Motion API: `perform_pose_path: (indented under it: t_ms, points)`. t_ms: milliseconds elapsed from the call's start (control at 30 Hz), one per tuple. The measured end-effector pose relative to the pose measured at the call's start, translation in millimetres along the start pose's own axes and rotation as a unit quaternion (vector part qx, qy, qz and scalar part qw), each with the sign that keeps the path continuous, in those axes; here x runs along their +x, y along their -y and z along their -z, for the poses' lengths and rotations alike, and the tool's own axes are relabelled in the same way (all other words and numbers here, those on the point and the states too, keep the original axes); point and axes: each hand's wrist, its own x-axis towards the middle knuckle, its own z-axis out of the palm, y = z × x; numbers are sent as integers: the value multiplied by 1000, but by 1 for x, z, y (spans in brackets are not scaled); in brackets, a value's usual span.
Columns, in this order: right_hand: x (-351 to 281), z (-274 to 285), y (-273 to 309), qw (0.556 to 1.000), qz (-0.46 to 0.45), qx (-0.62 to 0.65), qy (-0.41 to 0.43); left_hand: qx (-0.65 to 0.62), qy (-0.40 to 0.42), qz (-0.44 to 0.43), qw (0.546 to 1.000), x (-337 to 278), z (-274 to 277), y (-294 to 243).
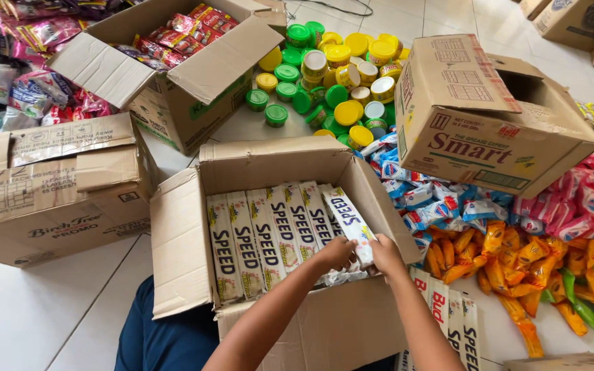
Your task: Packing individual detergent bars into cardboard shipping boxes on the floor.
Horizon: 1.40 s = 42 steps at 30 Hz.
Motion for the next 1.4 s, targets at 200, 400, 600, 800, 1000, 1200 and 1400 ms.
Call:
perform_pose_path:
  t_ms: [200,400,600,800,1000,1200,1400]
  points:
    - [21,-26,18,989,-15,-138,-47,6,8,24,1000,34,25,11]
    - [108,-28,-52,954,29,-297,-15,22,-33,-13,999,68,32,40]
    - [82,-40,-11,941,-111,-320,21,31,-16,48,998,71,25,53]
    - [93,-40,-30,930,-139,-339,20,-54,25,92,994,86,17,90]
    - [154,-38,-111,887,-5,-460,41,0,10,84,996,52,4,69]
    - [135,-37,-90,910,19,-414,32,41,11,-28,999,74,-1,93]
    - [125,-34,-87,908,78,-406,69,66,-21,-38,997,69,6,94]
